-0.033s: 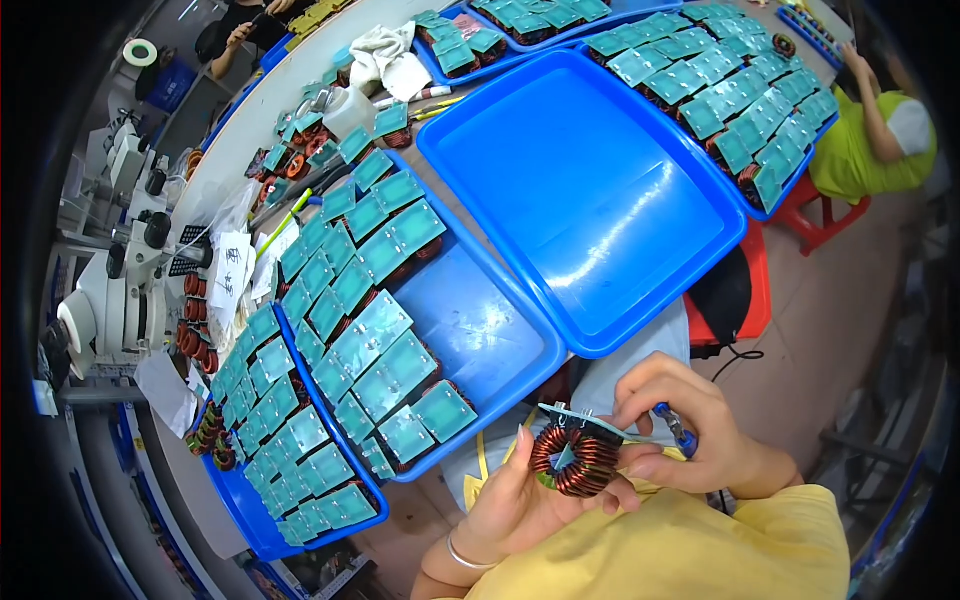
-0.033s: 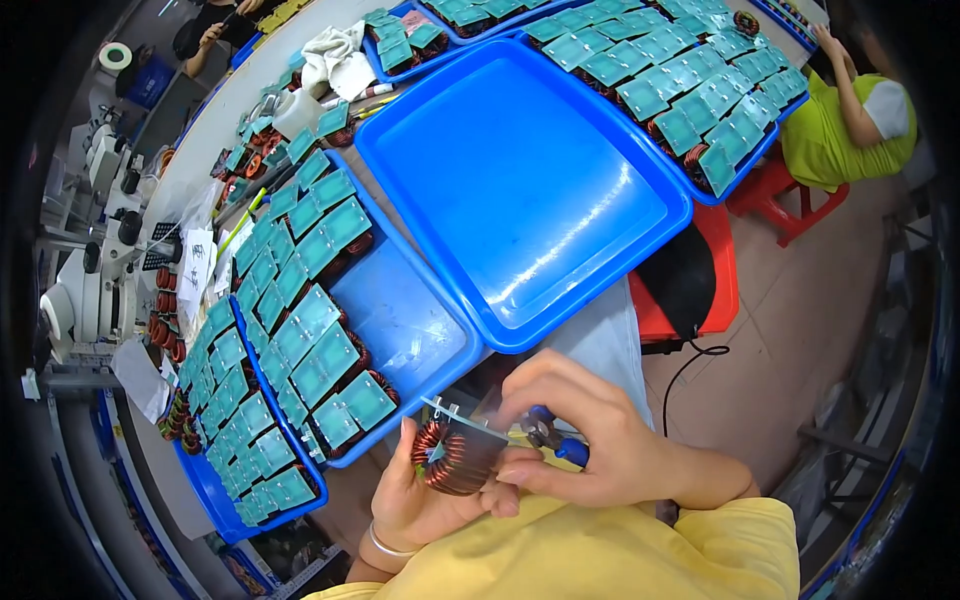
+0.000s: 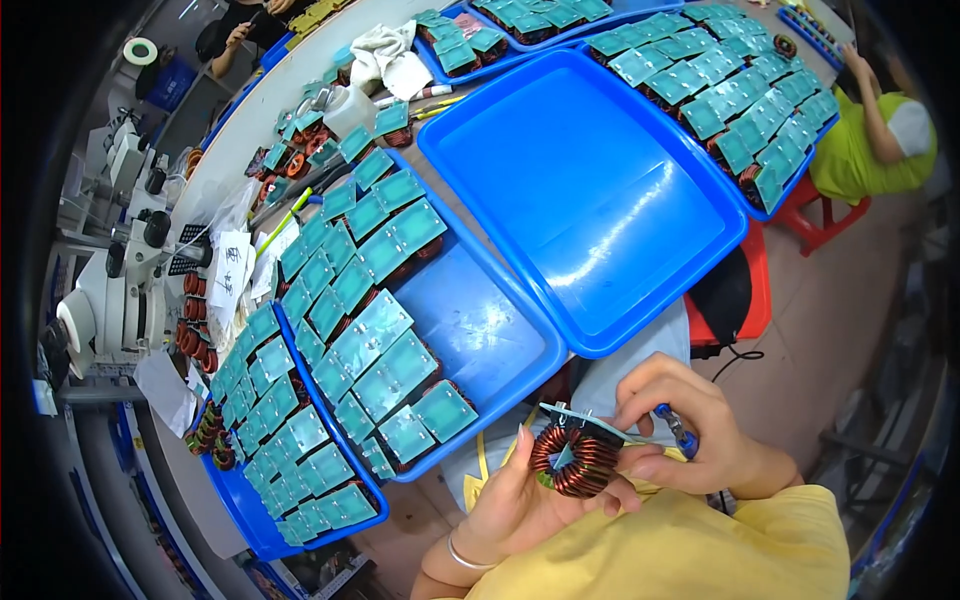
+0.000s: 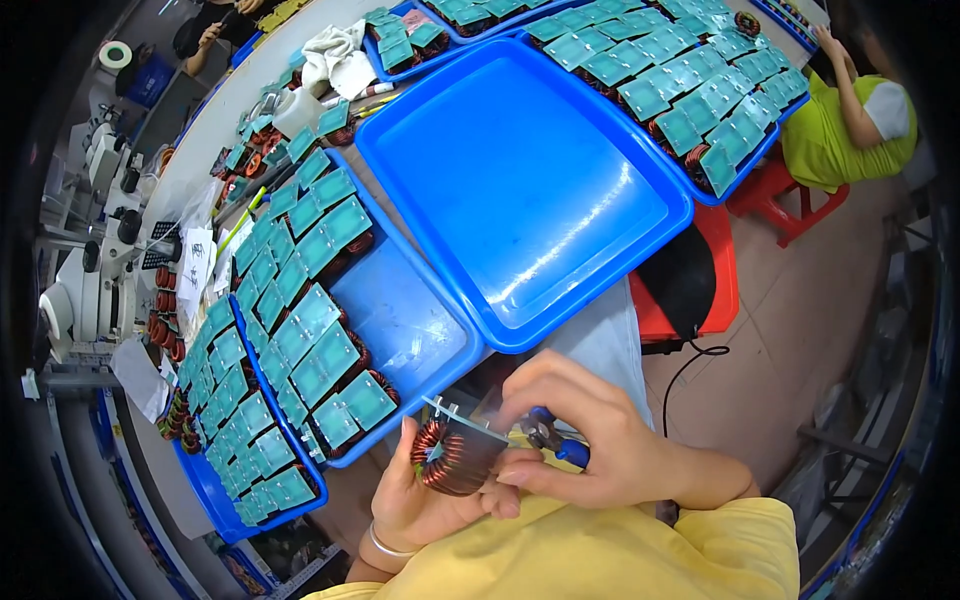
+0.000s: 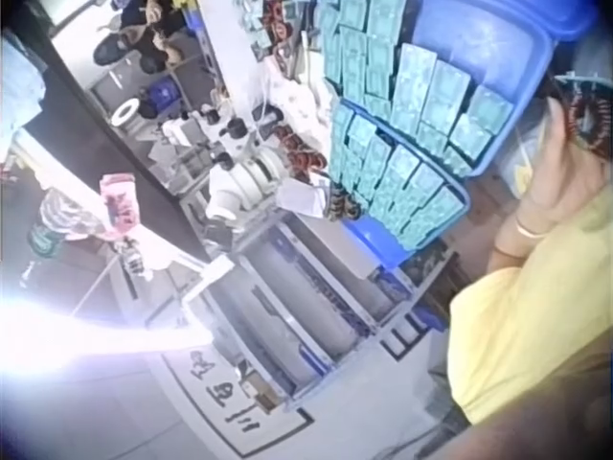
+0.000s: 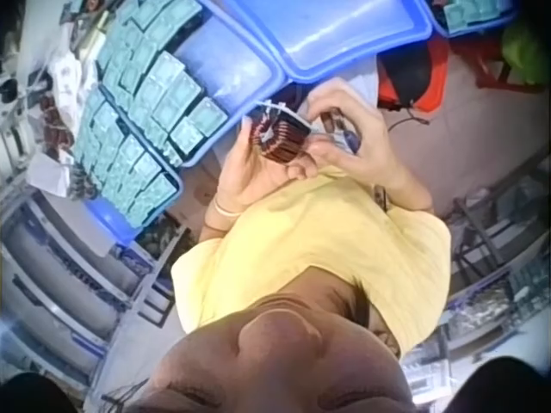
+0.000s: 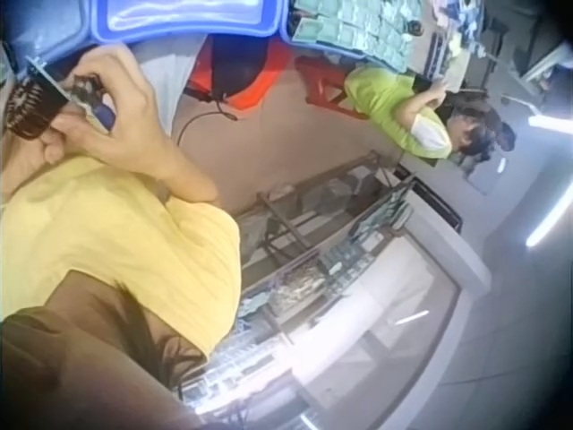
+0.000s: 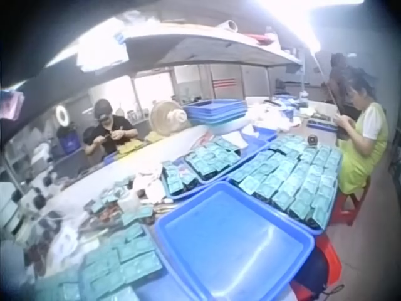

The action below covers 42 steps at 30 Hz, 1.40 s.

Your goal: Trimming excess wire leads from inductor components using side cutters at a workbench.

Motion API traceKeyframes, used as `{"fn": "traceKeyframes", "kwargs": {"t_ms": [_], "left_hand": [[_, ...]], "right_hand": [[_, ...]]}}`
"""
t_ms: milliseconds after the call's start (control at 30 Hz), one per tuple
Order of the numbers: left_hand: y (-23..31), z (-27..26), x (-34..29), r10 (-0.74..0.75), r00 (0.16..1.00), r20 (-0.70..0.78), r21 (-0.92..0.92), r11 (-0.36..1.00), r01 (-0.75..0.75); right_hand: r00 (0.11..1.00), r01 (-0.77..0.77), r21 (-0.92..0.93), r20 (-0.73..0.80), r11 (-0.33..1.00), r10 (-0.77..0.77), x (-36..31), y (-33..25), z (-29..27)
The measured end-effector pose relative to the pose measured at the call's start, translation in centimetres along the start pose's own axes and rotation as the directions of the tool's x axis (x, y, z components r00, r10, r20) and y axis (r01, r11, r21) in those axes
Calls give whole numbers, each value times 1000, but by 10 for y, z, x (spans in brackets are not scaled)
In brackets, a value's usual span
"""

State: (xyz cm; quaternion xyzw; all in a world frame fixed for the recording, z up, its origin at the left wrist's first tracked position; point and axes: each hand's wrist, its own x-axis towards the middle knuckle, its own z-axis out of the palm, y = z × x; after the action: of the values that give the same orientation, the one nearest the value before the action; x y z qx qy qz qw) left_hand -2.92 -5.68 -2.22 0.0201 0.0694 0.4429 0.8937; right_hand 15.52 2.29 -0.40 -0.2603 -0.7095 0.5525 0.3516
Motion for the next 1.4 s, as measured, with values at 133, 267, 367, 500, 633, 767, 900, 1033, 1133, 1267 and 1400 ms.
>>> {"fn": "traceKeyframes", "kwargs": {"t_ms": [133,267,367,500,633,767,900,1033,1133,1267,1400], "left_hand": [[2,1,-2,-42,999,-23,-34,999,41],[4,3,1,-34,999,-20,-95,995,32],[8,4,-1,30,999,-42,79,996,-27],[17,10,-4,41,978,-203,446,893,55],[28,5,-3,166,971,-173,698,716,2],[58,26,-17,536,842,-56,976,-148,159],[67,25,-44,648,748,142,708,-595,381],[61,16,-53,744,665,70,537,-590,603],[61,7,-49,749,654,107,510,-606,611],[63,2,-46,778,618,113,485,-586,649],[64,-2,-50,762,619,190,486,-621,614]], "right_hand": [[996,-59,26,71,998,57,5,-10,-4],[995,-53,15,89,999,51,9,-9,-7],[994,-25,2,109,1000,24,18,-7,-13],[908,-28,0,419,1000,25,41,-17,-24],[813,123,2,573,992,-101,66,-16,-31],[919,199,-381,393,903,-36,108,-12,-59],[973,229,-706,154,670,-169,183,38,-103],[969,205,-910,138,360,-203,254,95,-148],[997,51,-968,37,244,-60,280,117,-174],[991,33,-965,-2,260,-130,285,115,-167],[951,260,-831,134,491,-277,245,75,-121]]}}
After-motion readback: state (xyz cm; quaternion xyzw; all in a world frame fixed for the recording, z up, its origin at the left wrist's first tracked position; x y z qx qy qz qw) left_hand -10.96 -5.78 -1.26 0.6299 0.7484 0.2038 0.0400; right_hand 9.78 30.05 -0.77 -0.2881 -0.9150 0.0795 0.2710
